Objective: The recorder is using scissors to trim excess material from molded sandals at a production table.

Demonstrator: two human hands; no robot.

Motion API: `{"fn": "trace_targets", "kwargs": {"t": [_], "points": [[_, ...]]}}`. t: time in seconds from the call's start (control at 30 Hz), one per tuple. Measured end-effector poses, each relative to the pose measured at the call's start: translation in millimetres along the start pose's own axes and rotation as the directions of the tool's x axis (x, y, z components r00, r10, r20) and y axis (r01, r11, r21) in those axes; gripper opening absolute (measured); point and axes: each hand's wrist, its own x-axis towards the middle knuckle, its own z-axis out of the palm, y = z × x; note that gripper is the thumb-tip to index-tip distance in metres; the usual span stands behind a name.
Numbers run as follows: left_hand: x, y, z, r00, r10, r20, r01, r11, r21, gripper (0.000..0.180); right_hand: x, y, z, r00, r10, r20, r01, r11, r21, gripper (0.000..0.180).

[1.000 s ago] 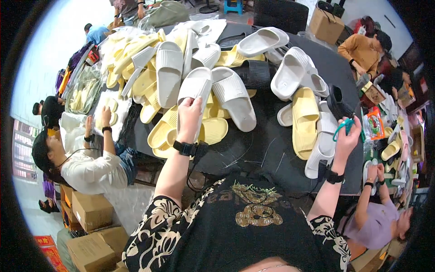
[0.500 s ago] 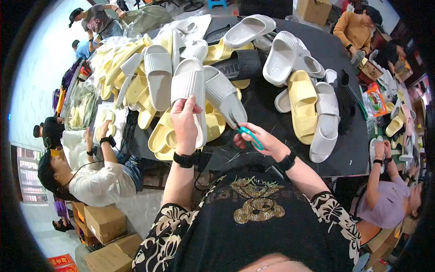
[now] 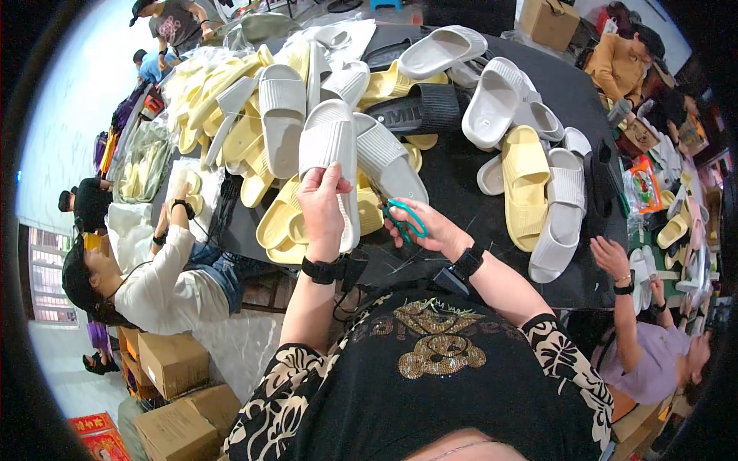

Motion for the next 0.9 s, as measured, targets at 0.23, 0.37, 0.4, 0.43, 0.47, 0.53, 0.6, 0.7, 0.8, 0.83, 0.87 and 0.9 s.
{"fn": "trace_targets", "kwargs": {"t": [0.23,0.37,0.4,0.43,0.47,0.53,0.6,0.7,0.8,0.83,0.87,0.9], "points": [[4,-3,-11,1.0,0.007,-0.011,-0.007,1.0,-0.018,0.019,-3,-8,3,0.995,-0.055,-0.085,0.041,0.987,-0.157,0.033],[1,1,-15,1.0,-0.004,-0.024,0.003,1.0,-0.014,0.016,-3,-13,0,0.982,-0.169,-0.087,0.158,0.98,-0.119,0.043],[0,2,-17,1.0,-0.006,-0.028,0.006,1.0,-0.019,0.016,-3,-15,0,0.981,-0.173,-0.086,0.162,0.979,-0.12,0.043],[-2,3,-18,1.0,-0.003,-0.025,0.003,1.0,-0.02,0.016,-3,-17,-1,0.975,-0.207,-0.086,0.197,0.974,-0.112,0.047],[-5,6,-19,1.0,-0.001,-0.006,0.001,1.0,-0.026,0.016,-4,-20,-2,0.967,-0.241,-0.085,0.232,0.967,-0.103,0.05],[-10,11,-22,1.0,0.004,0.013,-0.004,0.999,-0.033,0.016,-3,-27,-5,0.96,-0.264,-0.095,0.248,0.957,-0.147,0.054],[-15,13,-25,0.998,0.005,0.069,-0.003,1.0,-0.027,0.015,-6,-38,-3,0.886,-0.443,-0.136,0.378,0.861,-0.339,0.046],[-29,31,-18,0.983,-0.036,0.182,0.022,0.997,0.077,0.012,-14,-67,13,0.763,-0.606,-0.224,0.47,0.758,-0.452,0.052],[-36,30,-26,0.911,-0.043,0.411,-0.053,0.974,0.219,0.01,-25,-91,17,0.706,-0.67,-0.227,0.529,0.713,-0.46,0.049],[-40,33,-22,0.874,-0.084,0.479,-0.033,0.973,0.23,0.011,-30,-96,14,0.777,-0.605,-0.175,0.516,0.772,-0.371,0.048],[-43,34,-21,0.831,-0.126,0.542,-0.011,0.97,0.243,0.012,-36,-100,15,0.821,-0.537,-0.192,0.43,0.804,-0.411,0.048],[-40,36,-21,0.802,-0.165,0.574,-0.018,0.954,0.299,0.015,-41,-100,10,0.834,-0.521,-0.18,0.39,0.789,-0.475,0.05]]}}
